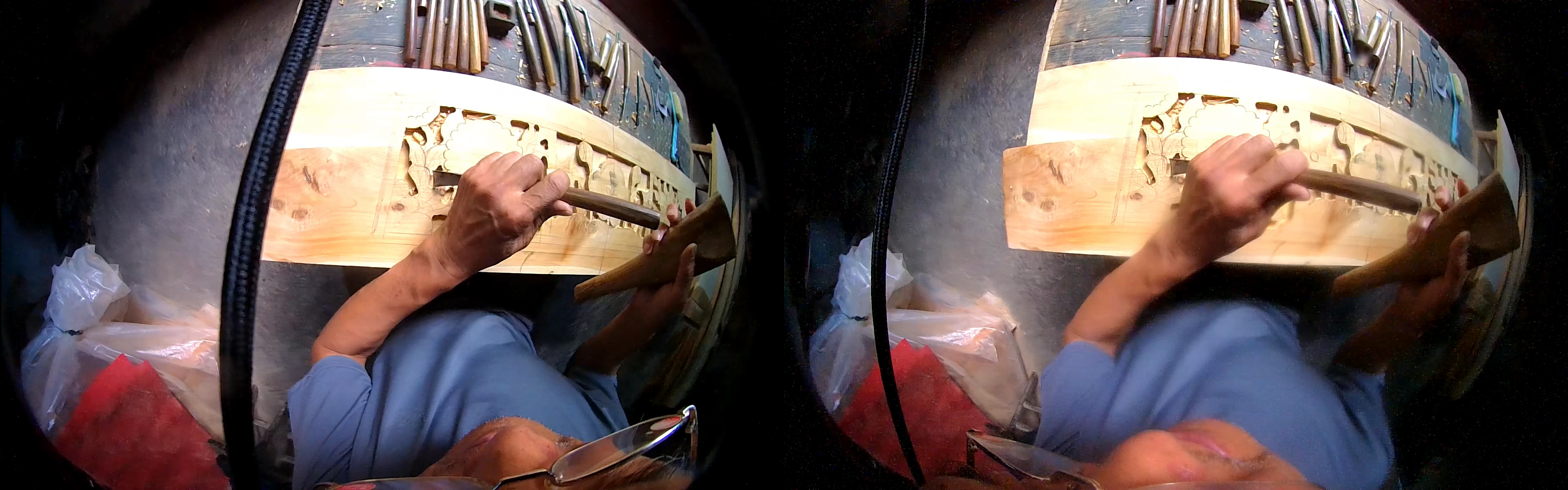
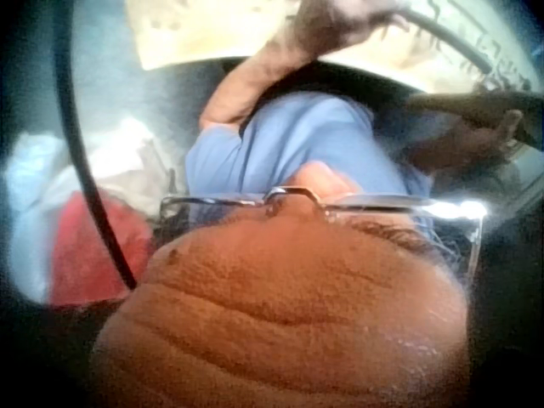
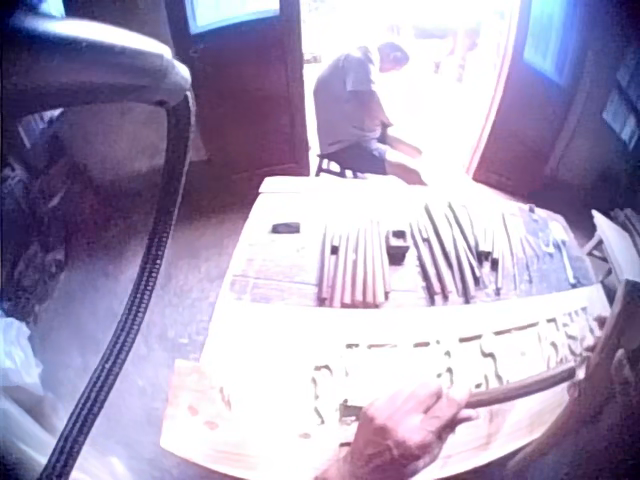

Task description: The person carves detailed patterns into a wooden board using a variety of chisels and a mallet, striking the chisel with the mallet to remove wood.

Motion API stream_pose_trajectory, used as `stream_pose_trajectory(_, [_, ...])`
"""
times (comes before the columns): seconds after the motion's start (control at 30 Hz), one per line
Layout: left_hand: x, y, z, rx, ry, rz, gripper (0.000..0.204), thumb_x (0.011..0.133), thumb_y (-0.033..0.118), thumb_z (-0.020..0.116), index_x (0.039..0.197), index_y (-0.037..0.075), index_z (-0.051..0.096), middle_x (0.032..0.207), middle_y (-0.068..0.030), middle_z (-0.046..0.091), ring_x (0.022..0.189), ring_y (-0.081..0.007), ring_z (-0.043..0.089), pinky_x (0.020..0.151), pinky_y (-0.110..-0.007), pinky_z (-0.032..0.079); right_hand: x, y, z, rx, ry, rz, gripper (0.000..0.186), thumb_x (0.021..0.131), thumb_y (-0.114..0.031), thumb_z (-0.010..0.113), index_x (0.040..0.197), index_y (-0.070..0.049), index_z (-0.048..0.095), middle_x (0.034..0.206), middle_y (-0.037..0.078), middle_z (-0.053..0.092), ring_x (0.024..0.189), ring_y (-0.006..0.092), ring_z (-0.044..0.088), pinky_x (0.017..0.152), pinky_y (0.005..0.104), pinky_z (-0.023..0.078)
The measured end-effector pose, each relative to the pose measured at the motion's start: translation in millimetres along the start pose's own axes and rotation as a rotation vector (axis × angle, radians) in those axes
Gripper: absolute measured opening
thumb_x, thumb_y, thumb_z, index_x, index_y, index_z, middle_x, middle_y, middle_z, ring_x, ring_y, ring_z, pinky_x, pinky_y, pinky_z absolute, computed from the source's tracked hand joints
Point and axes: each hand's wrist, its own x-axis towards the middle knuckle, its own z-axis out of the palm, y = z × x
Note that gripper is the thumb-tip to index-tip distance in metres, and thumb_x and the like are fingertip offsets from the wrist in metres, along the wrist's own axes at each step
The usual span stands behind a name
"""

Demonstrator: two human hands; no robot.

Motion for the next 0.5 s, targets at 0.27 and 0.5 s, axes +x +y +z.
stream_pose_trajectory(0.27, [0.2,0.7,-1.4,-0.017,-0.020,-0.019,0.025,0.096,0.028,0.079,0.109,0.009,0.069,0.083,-0.0087,0.058,0.073,-0.0304,0.060,0.066,-0.043,0.049,2.3,5.5,-8.6,0.016,-0.038,-0.011,0.075,0.103,-0.027,0.072,0.160,0.006,0.036,0.135,0.018,0.056,0.098,0.0182,0.062,0.079,0.0288,0.053])
stream_pose_trajectory(0.5, [0.1,-2.0,2.6,0.008,-0.031,-0.037,0.024,0.097,0.029,0.078,0.109,0.010,0.069,0.081,-0.0089,0.058,0.073,-0.0302,0.060,0.067,-0.043,0.049,6.3,-5.0,20.5,-0.235,0.339,-0.086,0.072,0.103,-0.027,0.072,0.161,0.002,0.041,0.143,0.022,0.060,0.098,0.0187,0.062,0.081,0.0307,0.052])
